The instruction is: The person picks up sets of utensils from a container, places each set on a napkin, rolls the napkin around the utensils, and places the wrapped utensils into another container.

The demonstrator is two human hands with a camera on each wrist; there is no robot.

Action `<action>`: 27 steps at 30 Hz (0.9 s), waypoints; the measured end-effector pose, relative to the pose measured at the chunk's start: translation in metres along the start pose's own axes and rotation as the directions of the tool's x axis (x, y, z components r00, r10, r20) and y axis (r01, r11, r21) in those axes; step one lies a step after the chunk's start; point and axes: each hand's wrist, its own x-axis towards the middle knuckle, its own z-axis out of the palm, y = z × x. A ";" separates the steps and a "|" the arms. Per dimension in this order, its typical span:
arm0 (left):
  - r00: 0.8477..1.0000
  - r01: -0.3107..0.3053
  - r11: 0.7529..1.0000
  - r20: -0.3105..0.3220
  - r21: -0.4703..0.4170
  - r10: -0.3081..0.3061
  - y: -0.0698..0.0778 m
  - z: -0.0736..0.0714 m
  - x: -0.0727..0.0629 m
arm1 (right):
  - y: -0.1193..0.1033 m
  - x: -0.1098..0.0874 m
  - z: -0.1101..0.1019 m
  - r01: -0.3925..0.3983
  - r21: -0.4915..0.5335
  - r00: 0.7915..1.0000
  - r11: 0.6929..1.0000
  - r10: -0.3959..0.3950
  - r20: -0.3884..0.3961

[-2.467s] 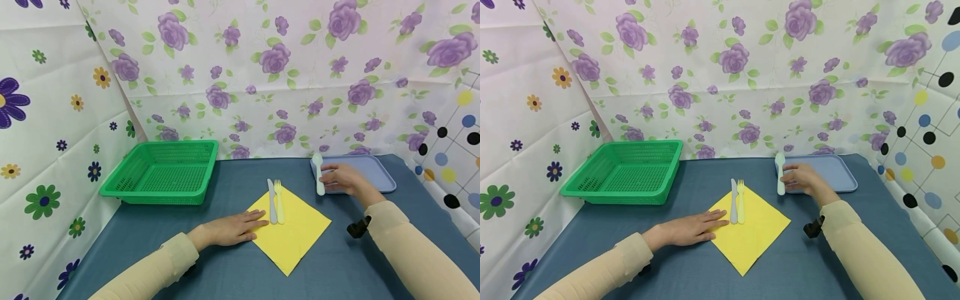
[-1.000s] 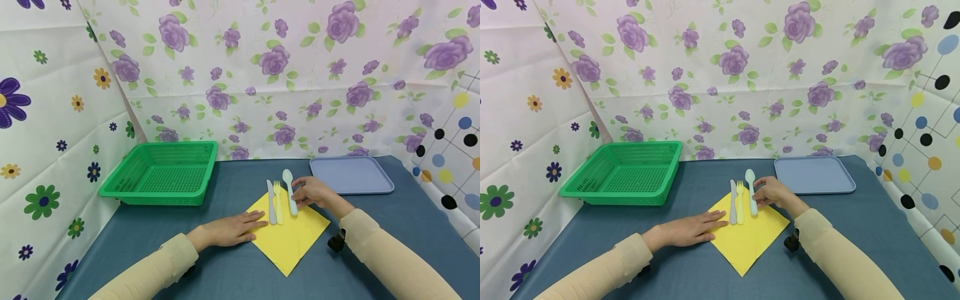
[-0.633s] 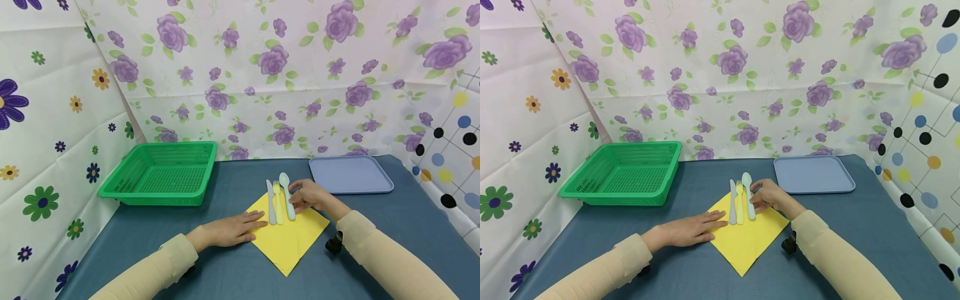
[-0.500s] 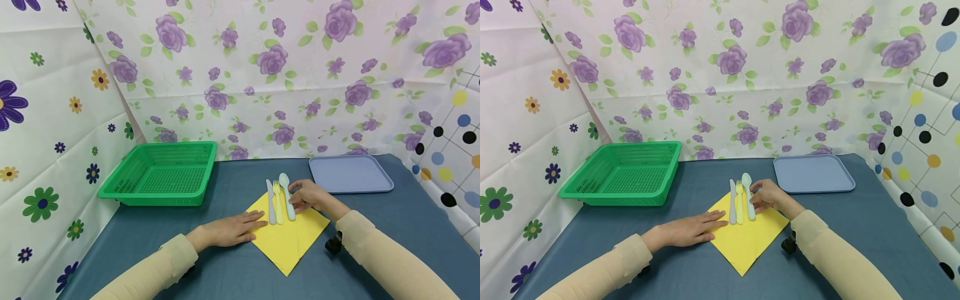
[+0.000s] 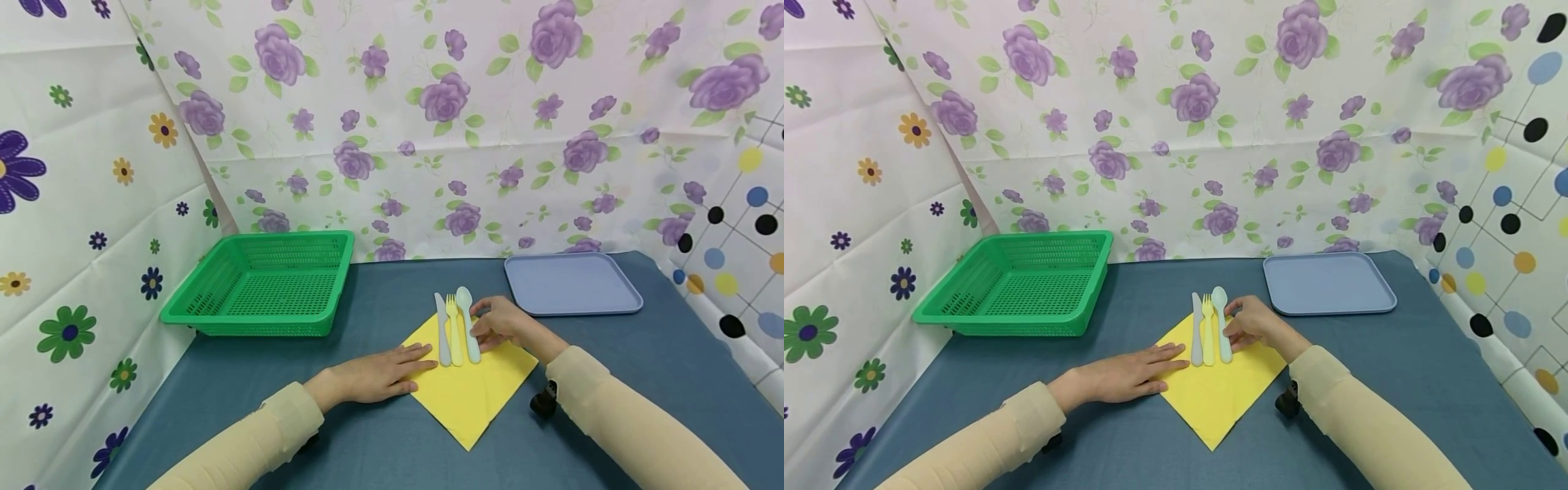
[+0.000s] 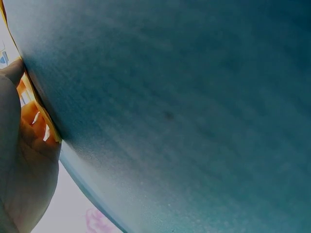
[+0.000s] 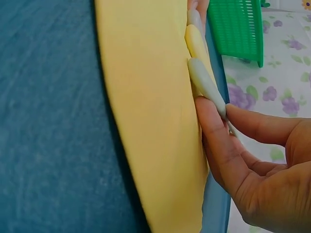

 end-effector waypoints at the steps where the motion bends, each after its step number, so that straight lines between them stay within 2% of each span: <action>1: 1.000 0.000 1.000 0.000 0.000 0.000 0.000 0.000 0.000 | 0.000 0.000 0.000 -0.001 -0.005 1.000 1.000 0.001 -0.002; 12: 1.000 0.008 1.000 -0.003 0.012 -0.008 0.000 0.001 0.000 | -0.002 -0.002 0.006 -0.014 -0.065 1.000 0.998 0.013 -0.021; 27: 1.000 0.017 1.000 0.003 0.007 -0.017 0.000 0.001 0.000 | -0.002 -0.005 0.009 -0.014 -0.038 1.000 0.999 0.014 -0.022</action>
